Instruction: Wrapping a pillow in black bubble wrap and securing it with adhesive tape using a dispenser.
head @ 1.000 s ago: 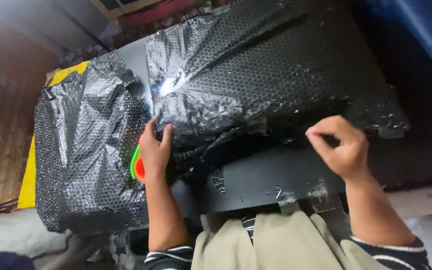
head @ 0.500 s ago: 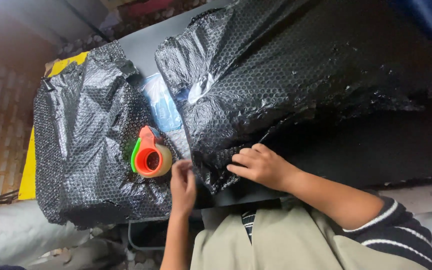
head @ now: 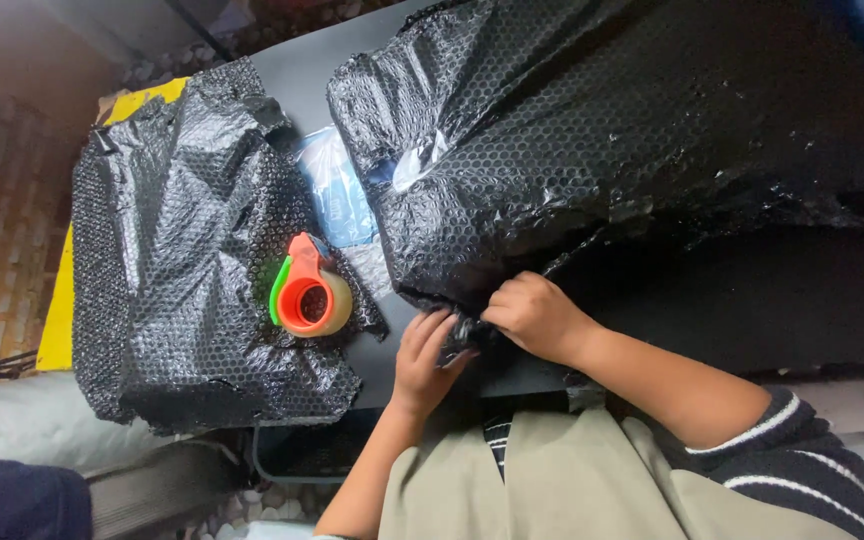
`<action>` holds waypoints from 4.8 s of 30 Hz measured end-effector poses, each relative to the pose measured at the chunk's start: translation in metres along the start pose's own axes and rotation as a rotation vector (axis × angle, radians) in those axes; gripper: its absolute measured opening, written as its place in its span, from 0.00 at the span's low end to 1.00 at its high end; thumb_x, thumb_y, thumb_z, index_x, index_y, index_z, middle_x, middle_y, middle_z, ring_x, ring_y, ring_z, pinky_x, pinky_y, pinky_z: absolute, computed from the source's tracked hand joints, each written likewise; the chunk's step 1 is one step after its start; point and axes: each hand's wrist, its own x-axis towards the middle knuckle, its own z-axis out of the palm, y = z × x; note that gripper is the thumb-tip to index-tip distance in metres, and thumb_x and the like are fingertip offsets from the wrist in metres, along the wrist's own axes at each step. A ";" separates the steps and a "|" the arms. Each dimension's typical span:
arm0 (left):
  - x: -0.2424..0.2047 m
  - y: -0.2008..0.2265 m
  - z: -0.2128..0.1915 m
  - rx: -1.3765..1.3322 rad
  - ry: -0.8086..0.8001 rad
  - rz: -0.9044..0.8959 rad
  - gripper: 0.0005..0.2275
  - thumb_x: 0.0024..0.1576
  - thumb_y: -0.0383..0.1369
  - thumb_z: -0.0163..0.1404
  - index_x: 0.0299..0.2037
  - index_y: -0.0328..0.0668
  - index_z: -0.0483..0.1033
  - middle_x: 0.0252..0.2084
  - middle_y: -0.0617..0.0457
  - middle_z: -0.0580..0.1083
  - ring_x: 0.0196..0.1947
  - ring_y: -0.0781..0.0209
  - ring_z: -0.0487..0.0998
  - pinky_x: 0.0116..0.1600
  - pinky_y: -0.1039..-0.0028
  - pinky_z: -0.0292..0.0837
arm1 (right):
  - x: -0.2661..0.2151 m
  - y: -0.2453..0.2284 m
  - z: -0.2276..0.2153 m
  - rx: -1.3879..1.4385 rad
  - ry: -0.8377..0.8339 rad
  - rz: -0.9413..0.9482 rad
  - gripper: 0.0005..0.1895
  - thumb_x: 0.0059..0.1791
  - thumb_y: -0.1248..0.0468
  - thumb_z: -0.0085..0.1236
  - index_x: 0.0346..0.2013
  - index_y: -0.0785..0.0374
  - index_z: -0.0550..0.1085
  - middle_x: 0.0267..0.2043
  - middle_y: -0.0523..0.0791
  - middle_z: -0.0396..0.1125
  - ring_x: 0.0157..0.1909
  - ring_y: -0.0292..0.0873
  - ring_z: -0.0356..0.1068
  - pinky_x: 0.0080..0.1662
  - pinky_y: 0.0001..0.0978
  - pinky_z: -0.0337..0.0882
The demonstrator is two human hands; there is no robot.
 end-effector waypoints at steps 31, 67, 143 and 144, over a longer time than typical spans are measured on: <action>0.063 -0.065 0.021 0.074 0.304 0.103 0.04 0.59 0.33 0.54 0.35 0.44 0.76 0.47 0.54 0.81 0.50 0.51 0.80 0.61 0.60 0.67 | 0.089 0.033 -0.016 0.397 -0.084 0.333 0.22 0.37 0.61 0.76 0.36 0.54 0.69 0.31 0.38 0.63 0.34 0.44 0.74 0.38 0.37 0.74; 0.047 -0.083 0.044 0.127 0.389 0.171 0.02 0.63 0.29 0.52 0.40 0.43 0.76 0.38 0.52 0.79 0.41 0.50 0.78 0.59 0.58 0.67 | -0.139 -0.056 -0.101 -0.089 -0.521 0.402 0.25 0.39 0.59 0.72 0.46 0.52 0.69 0.44 0.40 0.65 0.54 0.43 0.68 0.56 0.40 0.69; 0.060 -0.078 0.032 0.036 0.398 0.155 0.06 0.63 0.36 0.53 0.41 0.45 0.82 0.37 0.58 0.79 0.39 0.57 0.78 0.57 0.66 0.67 | 0.080 -0.009 0.002 -0.152 0.209 0.128 0.09 0.53 0.54 0.59 0.47 0.45 0.79 0.47 0.32 0.72 0.51 0.38 0.64 0.50 0.33 0.56; 0.060 -0.078 0.030 0.030 0.385 0.156 0.08 0.65 0.36 0.51 0.42 0.43 0.82 0.38 0.56 0.79 0.40 0.56 0.78 0.57 0.65 0.67 | 0.079 -0.008 0.008 -0.200 0.236 0.110 0.09 0.53 0.54 0.59 0.48 0.44 0.78 0.47 0.33 0.72 0.50 0.38 0.64 0.49 0.34 0.56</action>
